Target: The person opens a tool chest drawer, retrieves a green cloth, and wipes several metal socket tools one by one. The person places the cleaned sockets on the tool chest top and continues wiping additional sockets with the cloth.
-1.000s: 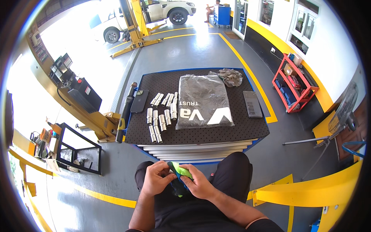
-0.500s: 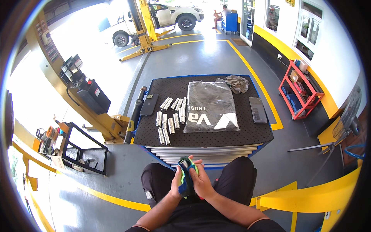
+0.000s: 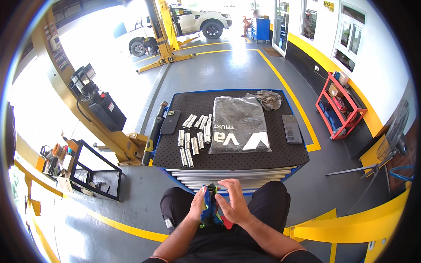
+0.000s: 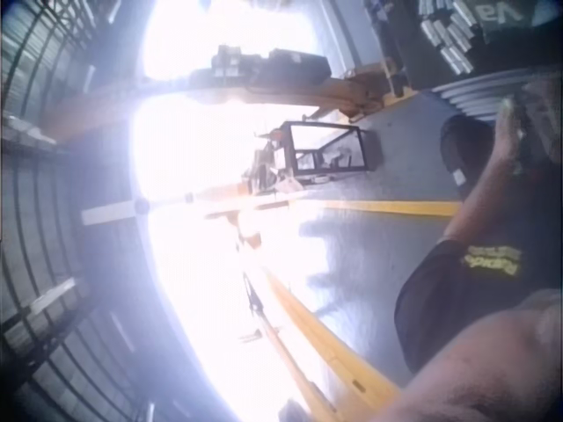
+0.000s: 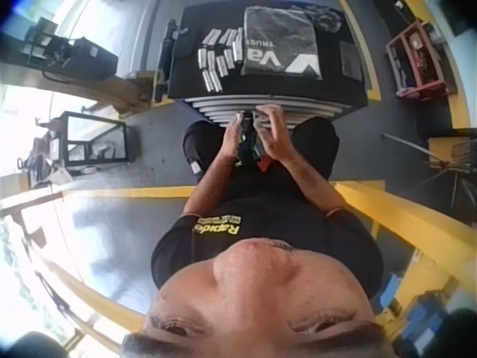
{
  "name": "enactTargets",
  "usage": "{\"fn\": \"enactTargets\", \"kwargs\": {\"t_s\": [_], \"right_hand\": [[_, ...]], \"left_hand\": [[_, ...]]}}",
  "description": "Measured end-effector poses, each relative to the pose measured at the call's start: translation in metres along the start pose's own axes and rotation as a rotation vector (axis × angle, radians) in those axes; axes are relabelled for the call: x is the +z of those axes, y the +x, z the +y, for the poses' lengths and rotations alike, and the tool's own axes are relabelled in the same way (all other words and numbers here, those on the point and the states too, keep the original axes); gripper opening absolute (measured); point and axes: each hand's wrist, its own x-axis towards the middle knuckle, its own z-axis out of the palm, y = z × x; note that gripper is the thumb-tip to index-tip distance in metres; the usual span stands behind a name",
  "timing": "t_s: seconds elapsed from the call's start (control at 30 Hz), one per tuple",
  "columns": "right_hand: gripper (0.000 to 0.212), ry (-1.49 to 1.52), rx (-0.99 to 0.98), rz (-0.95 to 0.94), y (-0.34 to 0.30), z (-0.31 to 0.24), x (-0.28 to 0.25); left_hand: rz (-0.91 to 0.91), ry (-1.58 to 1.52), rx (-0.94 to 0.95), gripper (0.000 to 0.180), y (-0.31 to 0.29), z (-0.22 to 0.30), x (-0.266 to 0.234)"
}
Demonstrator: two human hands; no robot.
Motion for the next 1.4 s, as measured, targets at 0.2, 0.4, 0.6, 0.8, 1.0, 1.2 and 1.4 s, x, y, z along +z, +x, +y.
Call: {"fn": "enactTargets", "kwargs": {"t_s": [0.2, 0.4, 0.6, 0.8, 1.0, 1.2, 1.4], "right_hand": [[0.052, 1.192, 1.016, 0.037, -0.015, 0.028, 0.033], [0.052, 1.085, 0.978, -0.201, -0.019, 0.008, 0.031], [0.036, 0.973, 0.790, -0.334, -0.008, -0.009, 0.010], [0.035, 0.119, 0.219, -0.166, -0.003, -0.034, 0.013], [0.046, 0.313, 0.056, -0.164, 0.002, -0.028, 0.005], [0.028, 0.006, 0.050, 0.034, -0.002, -0.020, 0.005], [0.015, 0.873, 0.785, 0.081, -0.006, -0.012, 0.015]], "left_hand": [[0.029, -0.185, 0.149, 0.014, 0.003, -0.004, 0.000], [0.133, 0.571, 0.566, 0.013, 0.000, 0.023, 0.021], [0.109, 1.360, 0.751, 0.012, -0.017, 0.072, 0.026], [0.282, 1.276, 0.616, 0.026, -0.009, 0.053, 0.019], [0.477, 0.627, 0.453, 0.036, 0.003, 0.016, -0.008], [0.388, 1.035, 0.729, 0.018, -0.012, 0.015, 0.043], [-0.016, 1.458, 1.280, 0.013, -0.007, 0.044, 0.030]]}}
